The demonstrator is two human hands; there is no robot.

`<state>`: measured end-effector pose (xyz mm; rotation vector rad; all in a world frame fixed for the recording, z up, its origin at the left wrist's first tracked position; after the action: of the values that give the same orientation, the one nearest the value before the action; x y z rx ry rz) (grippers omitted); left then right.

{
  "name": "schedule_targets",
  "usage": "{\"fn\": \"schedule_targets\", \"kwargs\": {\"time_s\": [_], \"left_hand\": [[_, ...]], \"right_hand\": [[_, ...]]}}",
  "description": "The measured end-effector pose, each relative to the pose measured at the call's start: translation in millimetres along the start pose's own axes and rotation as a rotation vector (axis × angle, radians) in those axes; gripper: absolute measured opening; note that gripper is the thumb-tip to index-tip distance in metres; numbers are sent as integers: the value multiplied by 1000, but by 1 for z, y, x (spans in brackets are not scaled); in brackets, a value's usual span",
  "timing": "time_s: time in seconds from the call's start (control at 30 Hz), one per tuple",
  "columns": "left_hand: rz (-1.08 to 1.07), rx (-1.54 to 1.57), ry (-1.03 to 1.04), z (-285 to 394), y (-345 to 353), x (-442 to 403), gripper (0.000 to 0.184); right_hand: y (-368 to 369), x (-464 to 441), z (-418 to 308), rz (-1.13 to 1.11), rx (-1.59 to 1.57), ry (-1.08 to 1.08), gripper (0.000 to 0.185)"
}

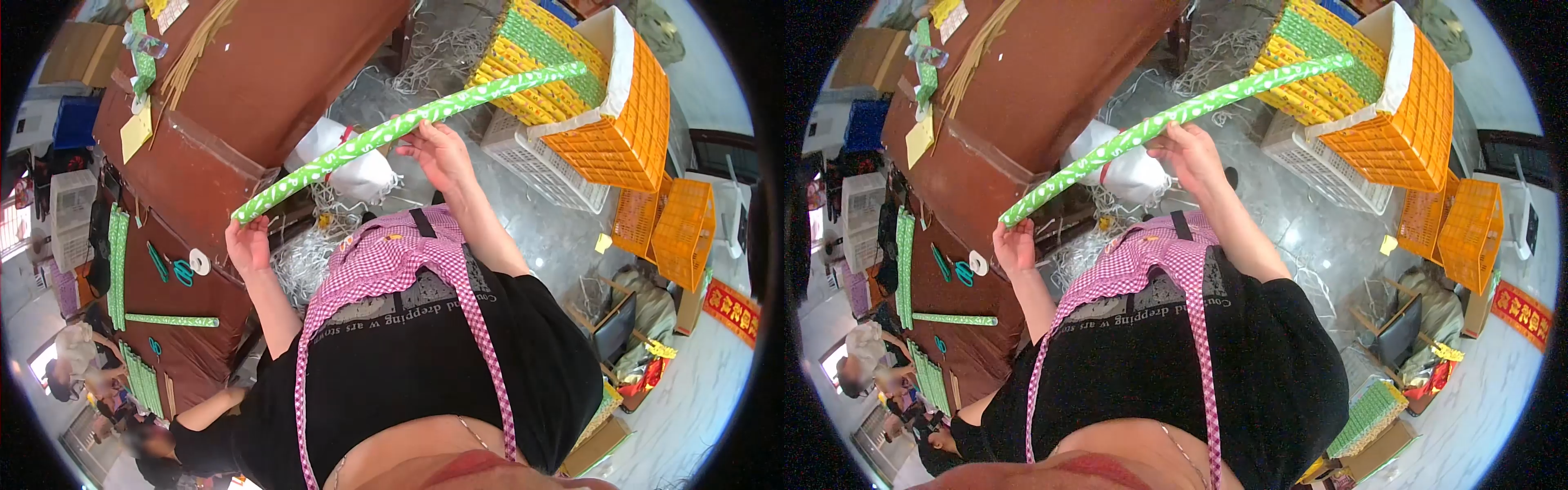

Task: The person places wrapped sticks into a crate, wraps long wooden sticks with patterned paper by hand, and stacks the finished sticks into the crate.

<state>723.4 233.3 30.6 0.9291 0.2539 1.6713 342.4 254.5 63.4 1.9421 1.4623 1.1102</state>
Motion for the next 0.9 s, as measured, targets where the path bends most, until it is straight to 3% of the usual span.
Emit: {"fn": "schedule_targets", "kwargs": {"time_s": [0.2, 0.27, 0.4, 0.7, 0.9], "left_hand": [[-44, 7, 40, -50, 79, -19, 22], [-58, -13, 45, -68, 123, -16, 22], [-80, -31, 51, -101, 191, -21, 21], [-124, -296, 58, -166, 306, -59, 21], [-228, -420, 55, -217, 404, -123, 27]], "right_hand": [[-53, -35, -80, 4, -62, 21, 28], [-74, -52, -104, -74, -223, 53, 27], [-112, -71, -163, -40, -192, 81, 24], [-216, -122, -225, 117, -268, 102, 21], [-293, -179, -264, 355, -395, 29, 19]]}}
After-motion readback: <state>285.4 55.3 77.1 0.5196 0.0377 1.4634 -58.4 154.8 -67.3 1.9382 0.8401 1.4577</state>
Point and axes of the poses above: each hand's wrist, its own x-axis away from the middle knuckle, its own y-axis out of the palm, z = x × y, the point moved 9 cm from there along -x, towards the middle knuckle, and after that the axes turned 3 degrees about -x, right-handed, at the moved point
